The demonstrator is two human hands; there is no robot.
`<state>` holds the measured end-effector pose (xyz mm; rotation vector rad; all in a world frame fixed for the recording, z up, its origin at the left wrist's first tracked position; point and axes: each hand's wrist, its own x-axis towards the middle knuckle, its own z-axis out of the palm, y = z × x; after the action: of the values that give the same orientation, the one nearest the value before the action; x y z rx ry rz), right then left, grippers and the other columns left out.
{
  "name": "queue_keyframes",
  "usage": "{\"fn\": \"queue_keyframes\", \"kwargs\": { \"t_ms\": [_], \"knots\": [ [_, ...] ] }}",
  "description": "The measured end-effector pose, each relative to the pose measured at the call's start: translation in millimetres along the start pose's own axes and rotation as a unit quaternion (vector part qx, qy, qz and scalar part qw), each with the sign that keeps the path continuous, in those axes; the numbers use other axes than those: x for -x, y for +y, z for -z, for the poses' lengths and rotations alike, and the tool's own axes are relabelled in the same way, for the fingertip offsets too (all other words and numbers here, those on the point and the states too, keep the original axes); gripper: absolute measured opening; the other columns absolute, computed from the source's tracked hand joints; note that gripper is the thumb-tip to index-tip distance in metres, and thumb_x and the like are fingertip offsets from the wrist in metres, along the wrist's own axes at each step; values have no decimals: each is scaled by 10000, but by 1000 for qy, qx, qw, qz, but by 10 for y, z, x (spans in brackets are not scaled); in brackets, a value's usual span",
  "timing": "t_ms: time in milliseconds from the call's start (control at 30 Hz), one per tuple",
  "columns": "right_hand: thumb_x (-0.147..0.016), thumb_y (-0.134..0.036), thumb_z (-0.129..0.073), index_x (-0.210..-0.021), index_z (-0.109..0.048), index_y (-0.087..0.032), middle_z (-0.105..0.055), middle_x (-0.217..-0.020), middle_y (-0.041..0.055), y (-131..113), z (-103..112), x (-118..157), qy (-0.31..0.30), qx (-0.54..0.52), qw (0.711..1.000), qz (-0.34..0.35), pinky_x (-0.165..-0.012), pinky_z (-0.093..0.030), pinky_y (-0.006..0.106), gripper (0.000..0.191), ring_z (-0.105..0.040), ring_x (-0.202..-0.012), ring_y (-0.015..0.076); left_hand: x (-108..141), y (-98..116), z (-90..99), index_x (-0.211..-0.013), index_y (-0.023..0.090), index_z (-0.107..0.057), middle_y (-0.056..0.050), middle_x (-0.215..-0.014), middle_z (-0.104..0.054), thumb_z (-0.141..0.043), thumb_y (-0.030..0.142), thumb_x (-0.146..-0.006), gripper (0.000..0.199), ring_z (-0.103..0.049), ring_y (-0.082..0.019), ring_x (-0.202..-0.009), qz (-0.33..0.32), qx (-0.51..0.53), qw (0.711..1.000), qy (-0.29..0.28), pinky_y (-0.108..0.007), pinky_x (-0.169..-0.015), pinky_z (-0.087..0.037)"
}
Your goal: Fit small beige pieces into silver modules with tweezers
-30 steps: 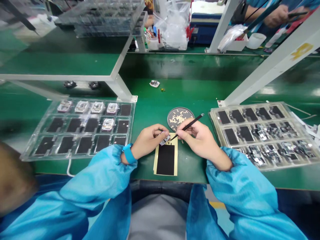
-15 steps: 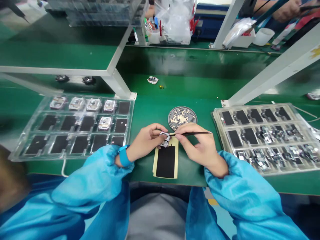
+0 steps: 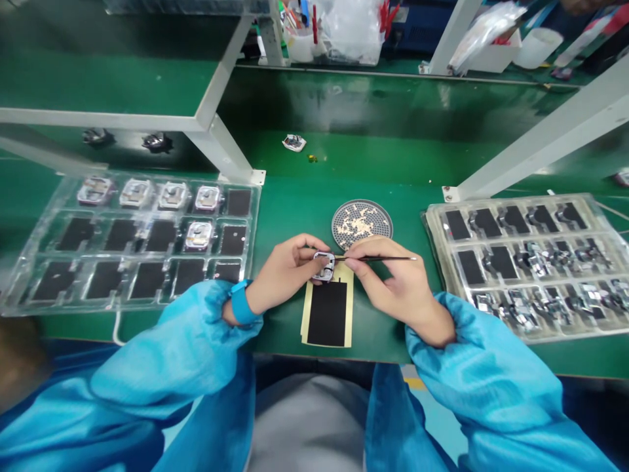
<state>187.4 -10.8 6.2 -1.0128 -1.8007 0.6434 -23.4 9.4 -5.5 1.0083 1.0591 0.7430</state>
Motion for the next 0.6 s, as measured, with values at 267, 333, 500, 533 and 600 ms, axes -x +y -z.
{"fn": "queue_keyframes", "kwargs": {
  "t_ms": [267, 333, 500, 533, 600],
  "knots": [
    [-846, -65, -733, -1037, -710, -248, -763, -977, 49, -1, -10, -5, -8, 3, 1000, -1, -861, -607, 429, 265, -733, -943, 241, -11, -13, 6, -966, 149, -604, -41, -783, -739, -689, 145, -878, 122, -720, -146, -656, -1, -3, 1000, 5, -228, -567, -585],
    [-843, -65, -737, -1034, -711, -242, -763, -980, 51, 0, -11, -4, -3, 3, 1000, -2, -861, -608, 431, 262, -733, -941, 241, -9, -18, 7, -967, 148, -607, -39, -784, -738, -692, 147, -878, 123, -720, -145, -661, -1, -5, 1000, 6, -228, -572, -587],
    [-841, -59, -737, -1027, -710, -238, -761, -983, 53, 16, -21, 3, -4, 5, 1000, -4, -869, -605, 427, 259, -734, -946, 241, -6, -14, 5, -965, 149, -607, -40, -791, -743, -692, 142, -880, 120, -725, -143, -672, 0, -3, 1000, 4, -224, -580, -588],
    [-840, -57, -736, -1027, -709, -237, -760, -981, 53, 19, -26, 3, -6, 8, 1000, -2, -871, -604, 423, 260, -734, -947, 239, -5, -11, 4, -964, 150, -607, -40, -789, -743, -691, 143, -882, 118, -727, -145, -676, 0, -3, 1000, 5, -225, -583, -589],
    [-840, -52, -734, -1027, -709, -236, -759, -982, 52, 18, -35, 1, -11, 16, 1000, 3, -877, -602, 416, 263, -733, -950, 235, -3, -7, 4, -960, 151, -605, -40, -786, -743, -691, 146, -884, 115, -731, -150, -685, 0, -1, 1000, 5, -229, -588, -591]
  ]
}}
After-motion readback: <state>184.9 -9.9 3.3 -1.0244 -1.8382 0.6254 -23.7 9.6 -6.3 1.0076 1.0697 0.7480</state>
